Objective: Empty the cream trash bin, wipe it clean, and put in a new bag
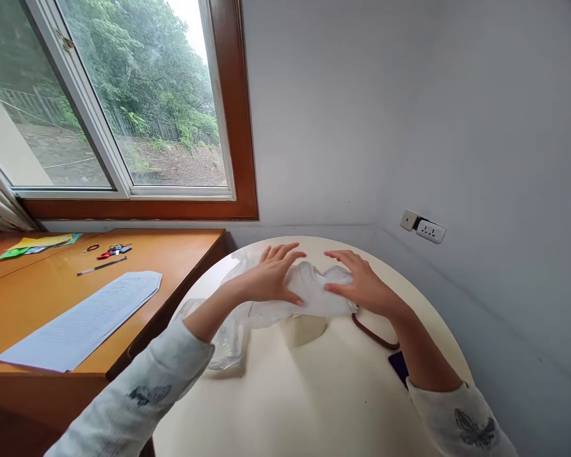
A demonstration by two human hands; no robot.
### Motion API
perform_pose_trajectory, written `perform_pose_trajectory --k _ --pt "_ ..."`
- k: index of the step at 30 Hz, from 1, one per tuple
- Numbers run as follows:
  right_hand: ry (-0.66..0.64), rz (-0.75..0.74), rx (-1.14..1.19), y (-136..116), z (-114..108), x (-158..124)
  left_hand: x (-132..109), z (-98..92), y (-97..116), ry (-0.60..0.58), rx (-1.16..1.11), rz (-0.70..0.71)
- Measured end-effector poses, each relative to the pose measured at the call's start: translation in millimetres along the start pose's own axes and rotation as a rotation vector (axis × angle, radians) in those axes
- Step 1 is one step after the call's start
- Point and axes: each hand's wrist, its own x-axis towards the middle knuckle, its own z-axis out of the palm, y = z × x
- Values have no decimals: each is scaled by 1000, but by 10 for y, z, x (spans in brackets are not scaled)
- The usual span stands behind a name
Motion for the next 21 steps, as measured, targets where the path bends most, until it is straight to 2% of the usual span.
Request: perform_pose_trajectory --k 2,4,7,9,11,13,15,18,21 --pt "-62 30 -22 -68 -3 -33 51 81 55 -20 113 44" --pt "-70 43 29 -60 -40 -109 -35 120 111 42 185 110" --pt "-23 3 107 20 -140 -309 -366 125 249 180 258 286" --pt "-20 -17 181 92 -193 -487 -642 159 362 209 297 409" --pt "-51 -5 282 177 -197 -676 -900 273 457 193 313 447" --pt "-103 48 342 276 -138 -854 -1107 482 509 203 330 482" --pt "-151 119 324 388 -21 -1000 -1251 754 509 174 340 467" --pt "-147 212 209 571 222 -1139 -1354 1145 450 65 318 334" --pt "-81 312 73 730 439 -1195 -1354 1341 409 -26 231 226"
